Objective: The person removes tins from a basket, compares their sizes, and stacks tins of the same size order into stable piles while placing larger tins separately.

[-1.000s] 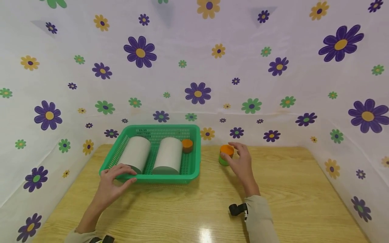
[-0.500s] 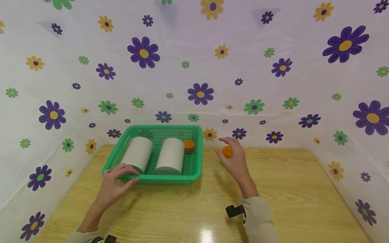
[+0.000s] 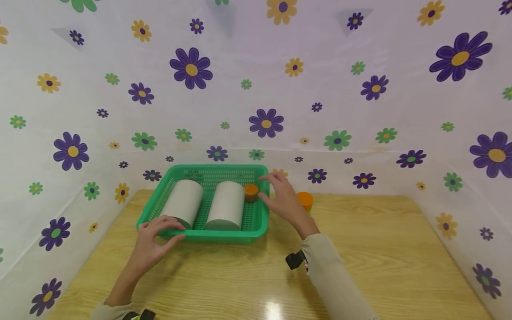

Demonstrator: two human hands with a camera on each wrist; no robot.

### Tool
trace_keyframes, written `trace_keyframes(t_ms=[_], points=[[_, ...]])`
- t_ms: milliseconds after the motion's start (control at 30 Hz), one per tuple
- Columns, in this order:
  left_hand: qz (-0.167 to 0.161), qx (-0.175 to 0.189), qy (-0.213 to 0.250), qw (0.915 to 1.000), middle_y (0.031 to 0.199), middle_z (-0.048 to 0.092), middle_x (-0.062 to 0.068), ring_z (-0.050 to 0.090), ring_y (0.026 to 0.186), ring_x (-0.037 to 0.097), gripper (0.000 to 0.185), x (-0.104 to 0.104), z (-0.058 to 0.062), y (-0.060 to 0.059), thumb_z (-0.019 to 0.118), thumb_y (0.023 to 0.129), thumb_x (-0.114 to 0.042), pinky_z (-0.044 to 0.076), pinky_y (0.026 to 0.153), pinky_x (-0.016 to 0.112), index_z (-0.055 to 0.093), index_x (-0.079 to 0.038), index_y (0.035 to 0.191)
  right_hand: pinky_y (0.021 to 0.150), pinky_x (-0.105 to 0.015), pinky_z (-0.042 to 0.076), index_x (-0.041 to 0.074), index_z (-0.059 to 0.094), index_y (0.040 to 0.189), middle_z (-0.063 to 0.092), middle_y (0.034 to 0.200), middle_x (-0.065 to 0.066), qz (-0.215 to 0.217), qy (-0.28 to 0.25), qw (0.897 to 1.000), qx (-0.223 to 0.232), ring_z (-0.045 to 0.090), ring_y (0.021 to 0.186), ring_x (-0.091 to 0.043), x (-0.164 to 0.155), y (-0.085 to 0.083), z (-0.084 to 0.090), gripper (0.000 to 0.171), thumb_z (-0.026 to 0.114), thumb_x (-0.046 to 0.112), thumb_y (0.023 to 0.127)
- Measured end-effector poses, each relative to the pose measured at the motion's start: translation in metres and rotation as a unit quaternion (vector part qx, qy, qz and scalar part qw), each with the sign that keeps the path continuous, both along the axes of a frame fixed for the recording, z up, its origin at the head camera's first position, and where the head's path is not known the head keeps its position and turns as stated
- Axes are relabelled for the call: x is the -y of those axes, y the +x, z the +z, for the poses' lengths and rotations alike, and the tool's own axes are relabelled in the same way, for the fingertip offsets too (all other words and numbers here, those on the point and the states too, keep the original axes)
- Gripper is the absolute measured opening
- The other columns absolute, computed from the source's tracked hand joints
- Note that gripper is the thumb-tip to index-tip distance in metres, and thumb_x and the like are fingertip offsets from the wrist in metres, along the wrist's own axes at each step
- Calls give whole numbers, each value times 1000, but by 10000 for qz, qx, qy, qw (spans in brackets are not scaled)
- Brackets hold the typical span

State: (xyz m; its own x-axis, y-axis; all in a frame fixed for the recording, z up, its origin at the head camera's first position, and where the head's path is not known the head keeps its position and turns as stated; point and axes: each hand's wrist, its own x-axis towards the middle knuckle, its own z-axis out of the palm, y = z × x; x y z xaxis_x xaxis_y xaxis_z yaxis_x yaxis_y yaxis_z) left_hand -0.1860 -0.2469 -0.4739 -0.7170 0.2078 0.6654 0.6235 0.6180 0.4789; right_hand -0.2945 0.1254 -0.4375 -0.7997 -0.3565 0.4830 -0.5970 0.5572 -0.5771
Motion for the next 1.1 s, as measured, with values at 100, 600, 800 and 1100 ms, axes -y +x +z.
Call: trace_keyframes(t_ms=[100,600,800,1100], points=[[8,25,5,10000,100,70,-9,63,99,21,28,0,0,0,89,77,-7,19,80,48,75,-25,94,103,-52,46,2,65,128,57,128,-16,52,515,9984,-204,56,120,-35,8,-8,0,40,78,7,90],[43,57,-23,10000,101,70,-8,62,99,21,29,0,0,0,89,77,-8,20,80,47,75,-26,94,105,-49,45,5,72,118,64,125,-16,176,2259,9718,-646,56,119,-35,39,-41,4,33,81,8,87],[54,88,18,9999,102,70,-8,62,100,22,28,2,0,2,89,77,-8,19,80,47,75,-25,94,104,-48,46,7,70,124,64,129,-18,171,3018,9517,-532,56,119,-36,52,-50,6,36,79,14,90],[34,53,24,10000,101,70,-9,63,100,21,26,3,0,0,89,78,-9,19,81,47,76,-24,94,113,-55,32,11,74,122,64,120,-16,38,3893,9197,-508,55,116,-38,64,-57,2,29,73,22,96]])
